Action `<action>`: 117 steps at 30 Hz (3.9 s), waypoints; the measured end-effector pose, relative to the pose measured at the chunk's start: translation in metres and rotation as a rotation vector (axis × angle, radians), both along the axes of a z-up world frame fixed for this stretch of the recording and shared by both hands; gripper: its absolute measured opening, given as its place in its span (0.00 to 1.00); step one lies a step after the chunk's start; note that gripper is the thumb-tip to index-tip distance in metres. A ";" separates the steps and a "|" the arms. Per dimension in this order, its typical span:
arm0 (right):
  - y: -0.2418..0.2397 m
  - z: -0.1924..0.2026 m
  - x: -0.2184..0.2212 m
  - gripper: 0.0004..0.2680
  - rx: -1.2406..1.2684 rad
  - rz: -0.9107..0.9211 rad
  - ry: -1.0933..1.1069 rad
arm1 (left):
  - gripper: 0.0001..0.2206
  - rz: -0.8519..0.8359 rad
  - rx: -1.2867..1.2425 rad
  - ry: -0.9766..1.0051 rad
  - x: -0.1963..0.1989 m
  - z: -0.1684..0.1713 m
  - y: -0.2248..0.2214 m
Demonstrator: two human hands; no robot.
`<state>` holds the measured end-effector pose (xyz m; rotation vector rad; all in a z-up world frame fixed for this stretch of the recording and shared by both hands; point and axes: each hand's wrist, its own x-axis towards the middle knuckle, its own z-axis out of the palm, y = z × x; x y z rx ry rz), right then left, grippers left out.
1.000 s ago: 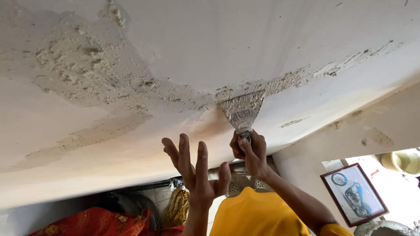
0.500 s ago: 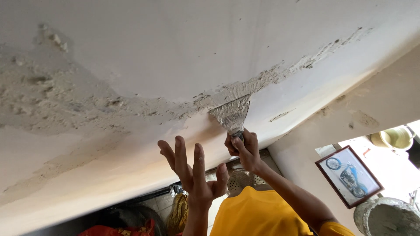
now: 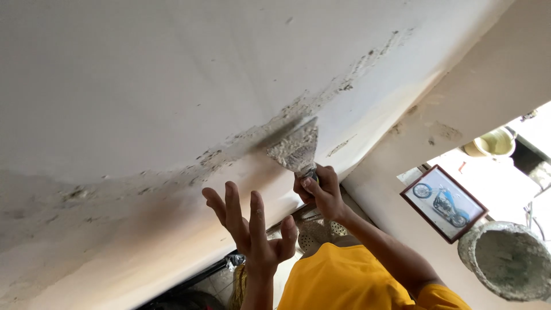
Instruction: The person applies plaster to the ceiling and wall corner using a putty knife, scooping compound from a container. The person then planes the edge of the wall using an electric hand planer.
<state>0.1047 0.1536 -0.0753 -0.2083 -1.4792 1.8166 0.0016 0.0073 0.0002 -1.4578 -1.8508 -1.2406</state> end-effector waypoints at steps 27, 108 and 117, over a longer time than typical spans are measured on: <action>0.072 0.010 0.043 0.12 0.170 -0.069 0.044 | 0.28 -0.094 -0.021 0.031 0.042 0.016 0.056; -0.030 -0.348 0.532 0.11 -0.304 -1.204 -1.751 | 0.65 -1.535 -0.843 -0.007 0.449 -0.451 0.238; -0.029 -0.339 0.523 0.11 -0.193 -1.103 -1.792 | 0.69 -1.528 -0.877 -0.008 0.448 -0.448 0.238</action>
